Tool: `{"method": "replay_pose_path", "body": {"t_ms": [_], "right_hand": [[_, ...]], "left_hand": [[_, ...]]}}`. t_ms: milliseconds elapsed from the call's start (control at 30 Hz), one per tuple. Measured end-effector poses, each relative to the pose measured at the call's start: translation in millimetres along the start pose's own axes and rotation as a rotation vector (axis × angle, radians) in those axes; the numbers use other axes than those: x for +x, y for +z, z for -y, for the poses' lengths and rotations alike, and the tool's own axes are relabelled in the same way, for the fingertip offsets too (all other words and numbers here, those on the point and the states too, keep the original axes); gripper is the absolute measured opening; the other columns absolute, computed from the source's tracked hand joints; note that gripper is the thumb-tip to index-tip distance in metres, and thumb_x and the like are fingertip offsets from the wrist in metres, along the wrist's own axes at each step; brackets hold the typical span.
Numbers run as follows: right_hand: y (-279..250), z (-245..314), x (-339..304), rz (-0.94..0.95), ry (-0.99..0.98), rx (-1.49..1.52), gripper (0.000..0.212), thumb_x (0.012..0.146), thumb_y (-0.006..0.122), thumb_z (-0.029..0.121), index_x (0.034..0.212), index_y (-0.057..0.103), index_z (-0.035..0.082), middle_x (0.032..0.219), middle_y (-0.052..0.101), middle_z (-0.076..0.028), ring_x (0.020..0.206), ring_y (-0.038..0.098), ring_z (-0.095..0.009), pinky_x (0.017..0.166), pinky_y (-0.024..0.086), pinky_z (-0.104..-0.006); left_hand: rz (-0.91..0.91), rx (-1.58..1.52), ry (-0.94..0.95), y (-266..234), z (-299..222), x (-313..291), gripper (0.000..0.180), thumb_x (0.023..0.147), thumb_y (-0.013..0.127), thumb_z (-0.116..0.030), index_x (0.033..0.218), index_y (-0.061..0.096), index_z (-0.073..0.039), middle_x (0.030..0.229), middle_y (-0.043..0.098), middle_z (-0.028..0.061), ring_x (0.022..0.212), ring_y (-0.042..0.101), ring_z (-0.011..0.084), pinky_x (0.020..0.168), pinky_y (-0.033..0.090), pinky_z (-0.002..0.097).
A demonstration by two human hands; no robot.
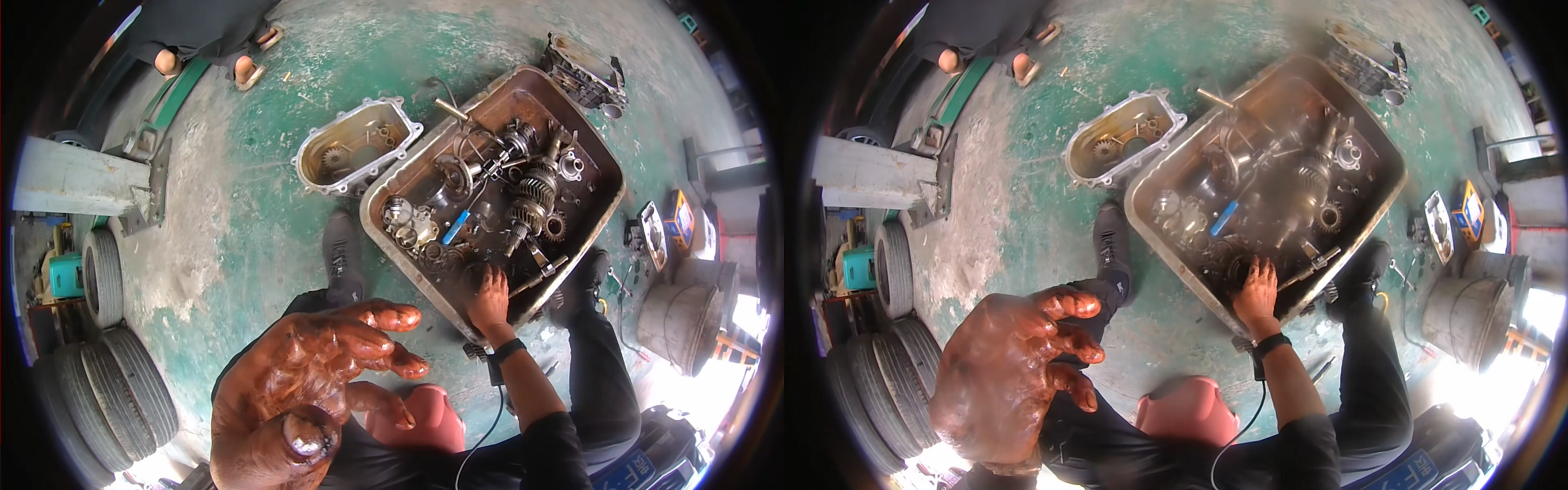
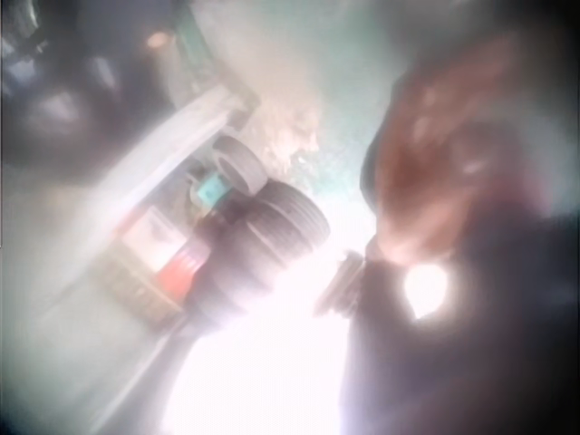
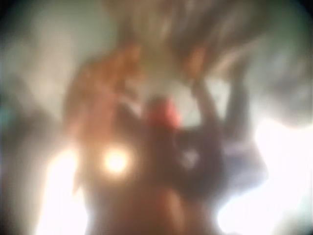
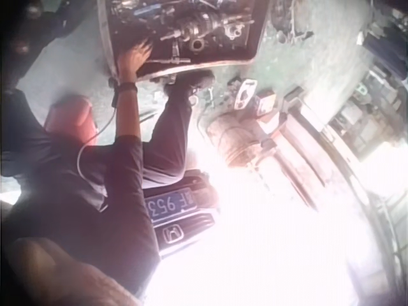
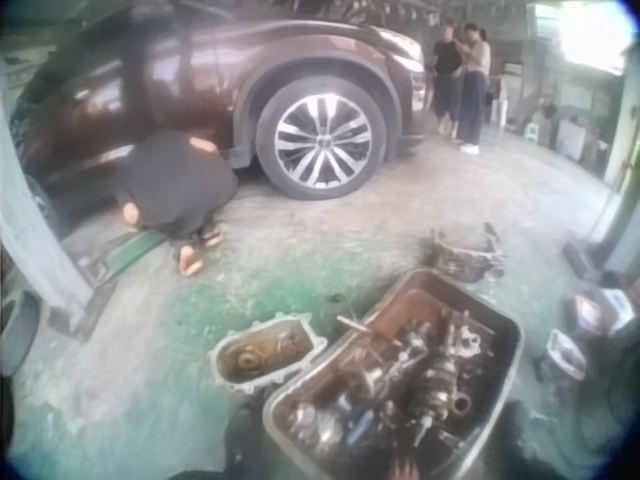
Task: The person sits on the floor and holds a circular metal gear with both hands, rotating it to view different sides. The person continues to turn and examine the gear's teeth and inner surfaces without using any tools.
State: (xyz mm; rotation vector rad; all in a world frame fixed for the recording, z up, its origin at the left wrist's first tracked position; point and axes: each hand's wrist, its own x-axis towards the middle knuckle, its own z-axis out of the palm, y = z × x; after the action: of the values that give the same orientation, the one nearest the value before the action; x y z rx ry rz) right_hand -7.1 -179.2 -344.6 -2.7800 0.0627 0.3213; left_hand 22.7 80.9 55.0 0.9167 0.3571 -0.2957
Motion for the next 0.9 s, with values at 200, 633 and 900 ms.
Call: {"method": "replay_pose_path", "body": {"t_ms": [200, 633, 900], "right_hand": [[5.3, -3.7, 9.5, 0.119, -0.089, -0.121, 0.091, 0.071, 0.073, 0.021, 0.146, 0.026, 0.001, 0.143, 0.033, -0.029, 0.134, 0.031, -0.043, 0.112, 0.026, -0.0470], [-53.3, 11.7, 25.2, 0.330, 0.248, 0.841, 0.061, 0.071, 0.076, 0.024, 0.123, 0.054, 0.001, 0.110, 0.063, -0.016, 0.106, 0.060, -0.031, 0.092, 0.047, -0.0349], [-227.9, 74.0, 10.6, 0.375, 0.324, 1.904, 0.034, 0.087, 0.064, 0.020, 0.114, 0.059, -0.001, 0.106, 0.067, -0.011, 0.098, 0.066, -0.025, 0.091, 0.051, -0.0407]], "left_hand": [[0.012, 0.143, -0.011, 9.4, 2.2, 0.3, 0.039, 0.092, 0.051, -0.024, 0.111, 0.051, 0.010, 0.125, 0.048, 0.0368, 0.098, 0.060, 0.0448, 0.063, 0.056, 0.0515], [0.011, 0.105, -0.009, 14.2, 16.0, 3.4, 0.040, 0.092, 0.058, -0.028, 0.116, 0.053, 0.005, 0.122, 0.057, 0.0257, 0.103, 0.061, 0.0335, 0.076, 0.053, 0.0419], [-0.029, 0.089, 0.073, 3.5, 45.5, 22.4, 0.034, 0.092, 0.061, -0.032, 0.110, 0.060, -0.003, 0.111, 0.064, 0.0125, 0.099, 0.062, 0.0235, 0.083, 0.050, 0.0373]]}}
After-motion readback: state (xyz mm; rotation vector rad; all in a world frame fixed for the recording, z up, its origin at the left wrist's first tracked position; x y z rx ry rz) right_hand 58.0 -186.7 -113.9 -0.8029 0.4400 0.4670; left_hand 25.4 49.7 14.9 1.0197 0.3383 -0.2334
